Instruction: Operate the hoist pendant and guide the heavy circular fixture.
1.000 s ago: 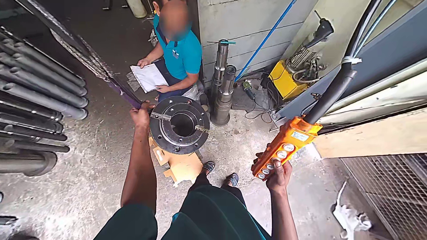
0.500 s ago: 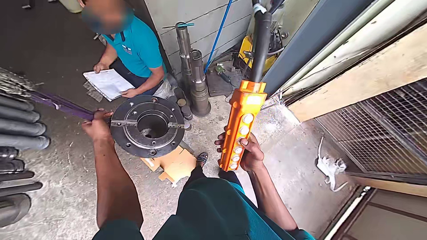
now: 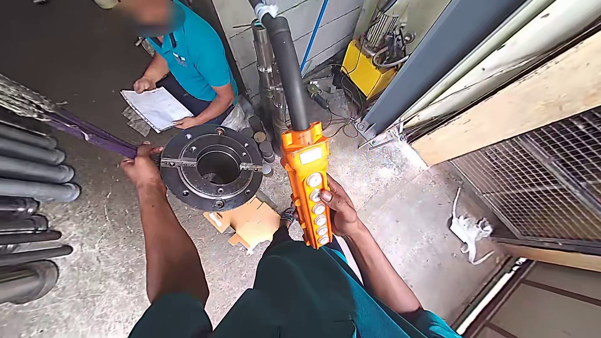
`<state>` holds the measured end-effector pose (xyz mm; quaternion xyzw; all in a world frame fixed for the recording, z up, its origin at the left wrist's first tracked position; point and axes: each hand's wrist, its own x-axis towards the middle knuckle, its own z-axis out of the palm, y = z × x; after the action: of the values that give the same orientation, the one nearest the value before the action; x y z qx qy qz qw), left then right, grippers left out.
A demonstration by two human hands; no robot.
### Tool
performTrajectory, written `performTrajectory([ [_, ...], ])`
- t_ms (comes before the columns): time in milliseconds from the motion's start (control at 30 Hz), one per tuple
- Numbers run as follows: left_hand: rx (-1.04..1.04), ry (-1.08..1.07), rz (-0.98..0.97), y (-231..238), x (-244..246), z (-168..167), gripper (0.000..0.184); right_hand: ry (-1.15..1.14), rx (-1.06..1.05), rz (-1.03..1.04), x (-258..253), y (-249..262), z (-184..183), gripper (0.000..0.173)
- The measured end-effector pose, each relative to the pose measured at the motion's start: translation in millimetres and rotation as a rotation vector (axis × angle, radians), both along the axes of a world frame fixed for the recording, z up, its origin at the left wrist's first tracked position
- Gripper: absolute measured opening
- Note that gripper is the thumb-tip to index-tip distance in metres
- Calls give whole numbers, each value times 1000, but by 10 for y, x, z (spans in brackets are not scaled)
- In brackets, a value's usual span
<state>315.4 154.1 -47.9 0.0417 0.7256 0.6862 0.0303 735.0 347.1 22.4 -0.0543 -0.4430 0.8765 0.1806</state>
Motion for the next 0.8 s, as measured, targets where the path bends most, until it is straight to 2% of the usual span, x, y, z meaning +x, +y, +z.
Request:
performTrajectory([
  [100, 11, -5, 3, 1, 9, 11, 23, 25, 6, 9, -21, -43, -31, 58],
  [300, 20, 12, 7, -26, -41, -30, 22, -14, 162, -196, 29, -39, -128, 50],
  [567, 7, 15, 20, 36, -33, -28, 27, -80, 294, -460, 185, 166, -154, 60],
  [700, -8, 47, -46, 25, 12, -7, 26, -111, 313, -551, 279, 272, -142, 56],
  [800, -8, 44, -58, 57, 25, -20, 26, -85, 293, -561, 331, 356, -107, 64],
])
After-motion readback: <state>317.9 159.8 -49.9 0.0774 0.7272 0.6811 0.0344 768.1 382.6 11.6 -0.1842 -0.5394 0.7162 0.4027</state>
